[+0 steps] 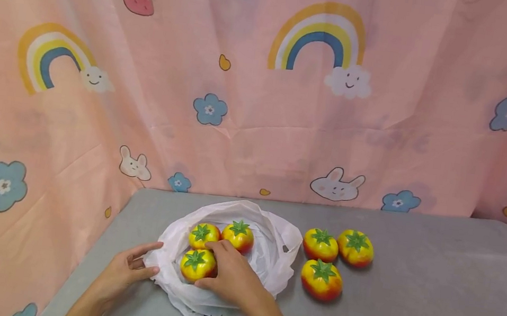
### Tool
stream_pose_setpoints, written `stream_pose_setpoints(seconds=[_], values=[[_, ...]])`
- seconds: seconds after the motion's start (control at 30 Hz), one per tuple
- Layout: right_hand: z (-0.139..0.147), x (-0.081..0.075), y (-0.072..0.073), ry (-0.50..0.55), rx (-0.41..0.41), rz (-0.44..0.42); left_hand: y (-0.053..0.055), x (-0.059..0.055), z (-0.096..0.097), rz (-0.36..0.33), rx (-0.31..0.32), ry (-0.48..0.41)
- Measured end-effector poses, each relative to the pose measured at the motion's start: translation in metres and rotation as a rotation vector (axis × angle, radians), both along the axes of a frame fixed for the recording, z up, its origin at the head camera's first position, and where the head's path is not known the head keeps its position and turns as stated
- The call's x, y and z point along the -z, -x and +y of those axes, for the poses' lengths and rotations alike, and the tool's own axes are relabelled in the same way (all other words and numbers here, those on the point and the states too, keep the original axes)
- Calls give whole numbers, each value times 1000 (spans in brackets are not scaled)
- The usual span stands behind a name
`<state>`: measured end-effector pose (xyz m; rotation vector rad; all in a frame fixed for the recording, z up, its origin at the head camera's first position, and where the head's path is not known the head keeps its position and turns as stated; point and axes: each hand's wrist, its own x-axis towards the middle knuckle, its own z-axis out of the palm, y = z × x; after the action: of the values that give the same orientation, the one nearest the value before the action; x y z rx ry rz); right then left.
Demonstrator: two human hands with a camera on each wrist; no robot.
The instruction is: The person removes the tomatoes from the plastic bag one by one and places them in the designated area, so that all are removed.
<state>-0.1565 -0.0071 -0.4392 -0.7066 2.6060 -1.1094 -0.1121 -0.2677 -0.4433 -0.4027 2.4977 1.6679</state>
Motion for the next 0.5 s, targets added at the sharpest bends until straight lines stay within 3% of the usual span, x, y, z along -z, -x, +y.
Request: stream_pose_setpoints(seconds=[0.37,0.5], values=[[20,-22,-3,-10,-38,-8,0,1,0,4,-3,-20],[32,-30,-3,2,-52,39,0,1,-1,2,-6,-13]])
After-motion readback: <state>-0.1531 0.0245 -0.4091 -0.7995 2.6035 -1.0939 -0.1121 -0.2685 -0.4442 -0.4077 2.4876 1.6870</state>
